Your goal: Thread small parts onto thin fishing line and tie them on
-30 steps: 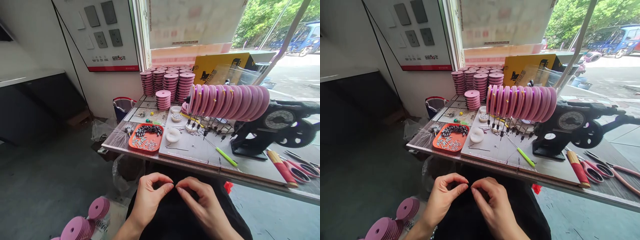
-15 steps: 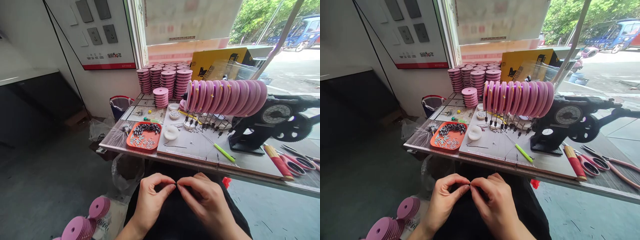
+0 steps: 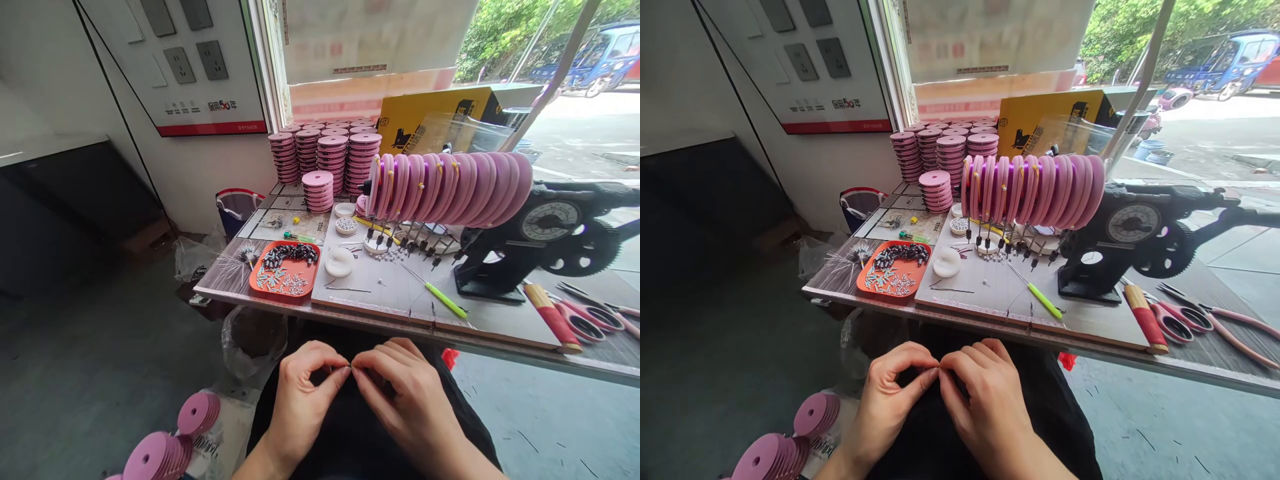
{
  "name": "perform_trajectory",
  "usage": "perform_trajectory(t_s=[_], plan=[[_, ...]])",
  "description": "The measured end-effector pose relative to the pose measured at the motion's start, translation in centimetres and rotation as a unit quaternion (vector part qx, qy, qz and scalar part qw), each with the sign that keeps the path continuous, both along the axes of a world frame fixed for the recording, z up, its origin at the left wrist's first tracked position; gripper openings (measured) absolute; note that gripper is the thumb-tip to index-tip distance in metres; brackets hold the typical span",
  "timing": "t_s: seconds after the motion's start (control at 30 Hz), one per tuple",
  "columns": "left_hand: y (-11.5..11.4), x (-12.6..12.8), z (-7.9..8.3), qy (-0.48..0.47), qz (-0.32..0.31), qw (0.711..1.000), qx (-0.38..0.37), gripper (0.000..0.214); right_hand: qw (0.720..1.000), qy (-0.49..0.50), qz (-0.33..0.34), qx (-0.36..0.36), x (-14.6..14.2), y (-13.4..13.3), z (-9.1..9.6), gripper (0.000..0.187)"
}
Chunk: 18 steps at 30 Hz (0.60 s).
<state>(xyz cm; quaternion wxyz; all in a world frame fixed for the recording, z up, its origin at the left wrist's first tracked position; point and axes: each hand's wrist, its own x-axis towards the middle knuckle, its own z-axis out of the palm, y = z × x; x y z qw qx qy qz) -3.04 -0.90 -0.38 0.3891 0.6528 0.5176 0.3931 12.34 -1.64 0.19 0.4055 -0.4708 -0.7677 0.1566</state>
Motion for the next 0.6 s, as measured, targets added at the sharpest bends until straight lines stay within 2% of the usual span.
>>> perform_trajectory(t_s=[0.37, 0.6], plan=[[-0.07, -0.05, -0.16, 0.034, -0.013, 0.998, 0.058, 0.008, 1.000, -0.001, 0.001, -0.004, -0.03, 0.10, -0.48, 0.016], [-0.36, -0.20, -0.40, 0.117, -0.020, 0.982, 0.147, 0.010, 1.000, -0.023, 0.000, 0.004, -0.16, 0.12, -0.47, 0.018]])
